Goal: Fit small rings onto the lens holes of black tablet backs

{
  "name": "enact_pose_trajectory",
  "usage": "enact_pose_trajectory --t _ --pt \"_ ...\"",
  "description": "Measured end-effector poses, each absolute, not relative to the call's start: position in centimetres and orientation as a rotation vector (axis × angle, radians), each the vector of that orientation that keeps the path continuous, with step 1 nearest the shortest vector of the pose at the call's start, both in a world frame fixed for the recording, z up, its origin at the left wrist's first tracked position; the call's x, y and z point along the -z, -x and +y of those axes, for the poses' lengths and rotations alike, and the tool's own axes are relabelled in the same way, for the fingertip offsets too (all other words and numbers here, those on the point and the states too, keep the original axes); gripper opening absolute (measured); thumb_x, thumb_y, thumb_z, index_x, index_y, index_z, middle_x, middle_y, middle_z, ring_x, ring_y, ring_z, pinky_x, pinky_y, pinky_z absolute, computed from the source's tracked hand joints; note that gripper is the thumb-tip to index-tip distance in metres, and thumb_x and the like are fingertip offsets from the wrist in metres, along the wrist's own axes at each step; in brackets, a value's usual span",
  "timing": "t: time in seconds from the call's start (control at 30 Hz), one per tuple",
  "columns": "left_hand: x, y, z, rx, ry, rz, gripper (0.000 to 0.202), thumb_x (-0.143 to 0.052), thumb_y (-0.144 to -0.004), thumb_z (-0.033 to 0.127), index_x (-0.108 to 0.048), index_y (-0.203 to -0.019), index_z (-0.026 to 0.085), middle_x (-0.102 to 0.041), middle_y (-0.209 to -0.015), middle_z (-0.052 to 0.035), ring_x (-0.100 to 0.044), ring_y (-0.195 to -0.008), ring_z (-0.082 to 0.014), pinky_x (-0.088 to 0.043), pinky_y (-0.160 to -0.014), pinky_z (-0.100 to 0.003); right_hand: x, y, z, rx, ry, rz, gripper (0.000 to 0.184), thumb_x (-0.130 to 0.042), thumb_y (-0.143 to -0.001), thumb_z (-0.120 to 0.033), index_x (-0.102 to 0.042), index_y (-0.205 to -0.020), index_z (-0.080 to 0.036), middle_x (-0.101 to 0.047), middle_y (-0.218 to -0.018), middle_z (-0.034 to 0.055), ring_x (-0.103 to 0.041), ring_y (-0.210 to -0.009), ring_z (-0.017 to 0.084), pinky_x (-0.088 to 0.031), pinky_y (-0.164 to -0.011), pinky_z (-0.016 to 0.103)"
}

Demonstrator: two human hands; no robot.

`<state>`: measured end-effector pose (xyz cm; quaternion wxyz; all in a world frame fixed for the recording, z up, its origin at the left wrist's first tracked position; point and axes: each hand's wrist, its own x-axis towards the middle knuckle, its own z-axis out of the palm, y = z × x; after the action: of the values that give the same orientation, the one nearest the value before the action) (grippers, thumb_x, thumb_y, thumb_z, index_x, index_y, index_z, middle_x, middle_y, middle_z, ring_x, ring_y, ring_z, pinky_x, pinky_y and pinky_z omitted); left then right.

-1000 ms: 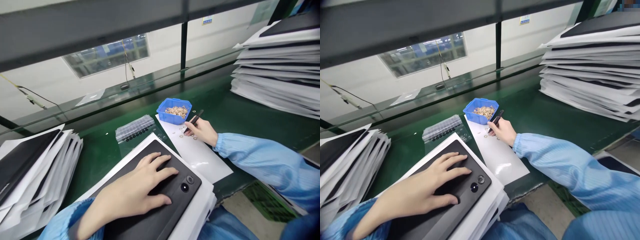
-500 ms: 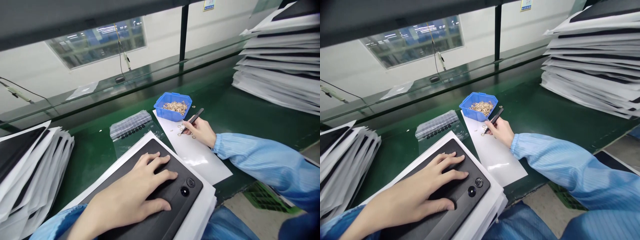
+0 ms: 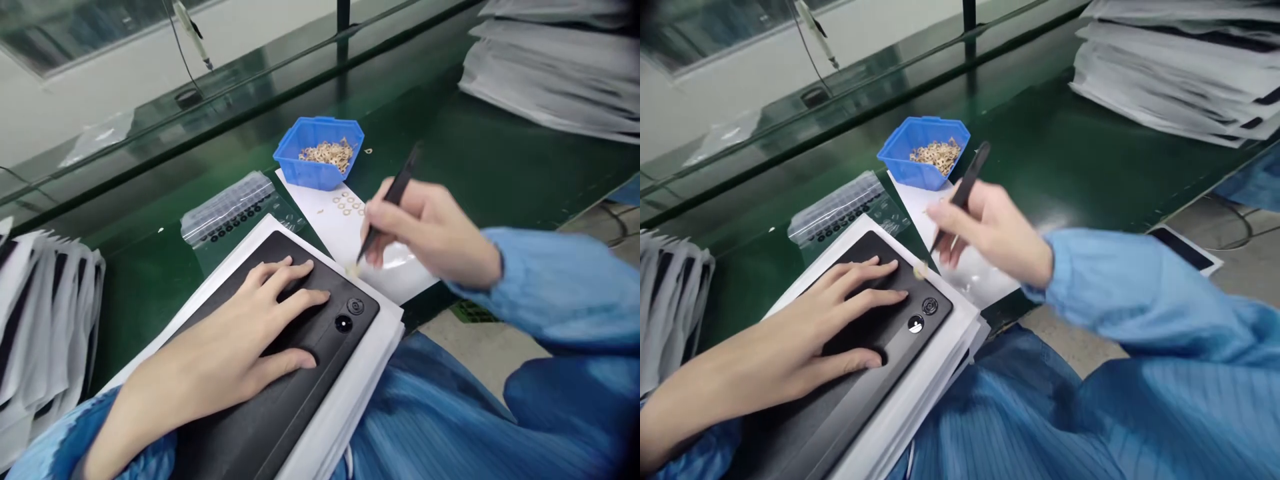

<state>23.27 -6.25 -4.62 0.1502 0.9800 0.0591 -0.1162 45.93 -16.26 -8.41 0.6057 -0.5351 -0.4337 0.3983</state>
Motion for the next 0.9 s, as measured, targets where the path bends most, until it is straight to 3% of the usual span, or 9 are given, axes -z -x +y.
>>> enact_pose_trajectory --t 0.17,0.53,0.9 --pt "4.5 -22.7 -7.0 0.349 -2.918 0.096 0.048 -0.041 -0.096 0.039 -0.025 -0.14 0.045 -0.018 -0.153 -0.0014 -0.014 -0.141 -0.0318 -0.034 -0.104 -0.058 9.5 -42.5 -19.6 -1.082 1.203 -0.806 0.034 -0.059 -0.08 -0.052 -0.042 -0.077 -0.022 -0.055 -0.055 -0.0049 -0.058 -0.04 0.011 -0.049 -0.031 0.021" --pt "4.6 -23.5 -7.9 0.248 -2.946 0.05 0.041 -0.04 -0.096 0.038 -0.034 -0.136 0.043 -0.037 -0.141 -0.0112 -0.022 -0.138 -0.0364 -0.042 -0.093 -0.062 9.8 -42.7 -19.8 -1.046 1.278 -0.884 0.028 -0.054 -0.085 -0.047 -0.042 -0.079 -0.023 -0.053 -0.052 -0.0057 -0.056 -0.037 0.012 -0.047 -0.034 0.023" --pt "4.4 -23.1 -7.8 0.274 -2.928 0.051 0.043 -0.041 -0.095 0.039 -0.033 -0.137 0.043 -0.034 -0.143 -0.0111 -0.021 -0.138 -0.0366 -0.04 -0.095 -0.063 9.6 -42.6 -19.8 -1.023 1.312 -0.93 0.029 -0.053 -0.086 -0.047 -0.038 -0.079 -0.023 -0.05 -0.05 -0.007 -0.054 -0.036 0.011 -0.046 -0.033 0.021"
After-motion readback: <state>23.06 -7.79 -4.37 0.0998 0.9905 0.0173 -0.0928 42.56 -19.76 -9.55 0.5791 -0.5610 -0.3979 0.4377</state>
